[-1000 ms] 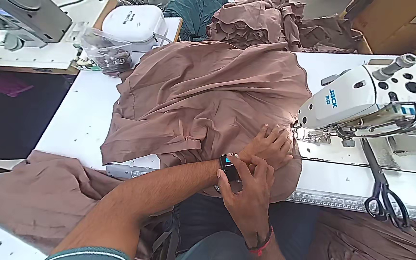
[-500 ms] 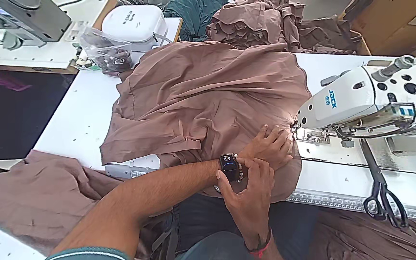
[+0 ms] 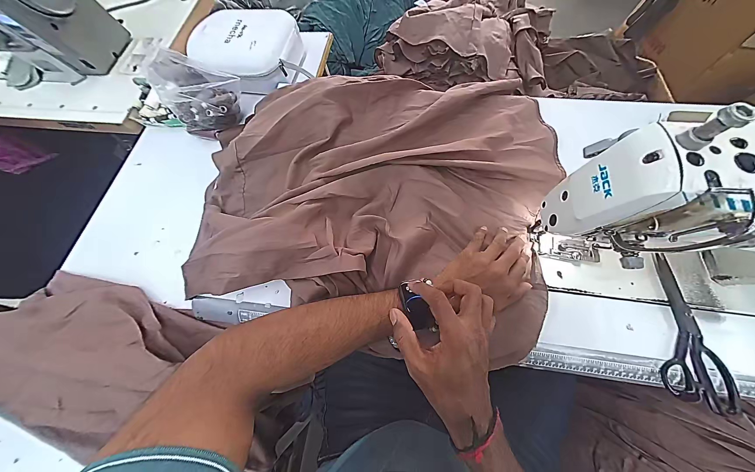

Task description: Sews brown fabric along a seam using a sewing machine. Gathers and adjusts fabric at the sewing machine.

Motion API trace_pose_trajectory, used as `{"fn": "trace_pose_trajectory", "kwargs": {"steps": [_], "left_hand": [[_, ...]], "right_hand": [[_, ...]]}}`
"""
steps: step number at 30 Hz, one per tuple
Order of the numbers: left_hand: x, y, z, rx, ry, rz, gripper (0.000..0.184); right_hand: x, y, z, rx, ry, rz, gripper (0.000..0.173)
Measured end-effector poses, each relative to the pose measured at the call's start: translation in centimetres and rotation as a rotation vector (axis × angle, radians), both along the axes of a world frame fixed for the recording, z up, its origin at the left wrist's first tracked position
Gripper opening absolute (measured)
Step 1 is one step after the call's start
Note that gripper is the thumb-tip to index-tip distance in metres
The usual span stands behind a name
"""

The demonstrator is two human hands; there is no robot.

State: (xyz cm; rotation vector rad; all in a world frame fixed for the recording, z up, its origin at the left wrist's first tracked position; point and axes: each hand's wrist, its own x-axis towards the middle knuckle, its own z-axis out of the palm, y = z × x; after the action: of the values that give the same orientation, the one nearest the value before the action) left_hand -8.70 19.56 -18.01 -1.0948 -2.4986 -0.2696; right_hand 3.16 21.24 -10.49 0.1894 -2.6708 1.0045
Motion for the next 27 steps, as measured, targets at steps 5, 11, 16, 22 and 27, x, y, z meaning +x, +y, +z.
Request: {"fn": "trace_pose_trajectory", "kwargs": {"steps": [5,11,16,22,27], "left_hand": [[0.2,-0.2,1.0,0.001,-0.052,-0.001,0.057],[0.3,0.2,0.8,-0.016,-0.057,0.025,0.058],[0.3,0.1,0.9,-0.013,-0.056,0.017,0.058],[0.4,0.1,1.0,-0.020,-0.061,0.017,0.059],[0.4,0.0,1.3,-0.033,-0.071,0.021,0.059]], "right_hand": [[-0.1,0.3,0.4,-0.112,0.059,-0.031,0.032],[-0.1,0.3,0.0,-0.065,-0.009,-0.028,0.055],[0.0,0.3,0.0,-0.057,-0.005,-0.020,0.058],[0.1,0.3,-0.2,-0.053,-0.003,-0.016,0.059],[0.2,0.3,-0.1,-0.056,-0.007,-0.018,0.059]]}}
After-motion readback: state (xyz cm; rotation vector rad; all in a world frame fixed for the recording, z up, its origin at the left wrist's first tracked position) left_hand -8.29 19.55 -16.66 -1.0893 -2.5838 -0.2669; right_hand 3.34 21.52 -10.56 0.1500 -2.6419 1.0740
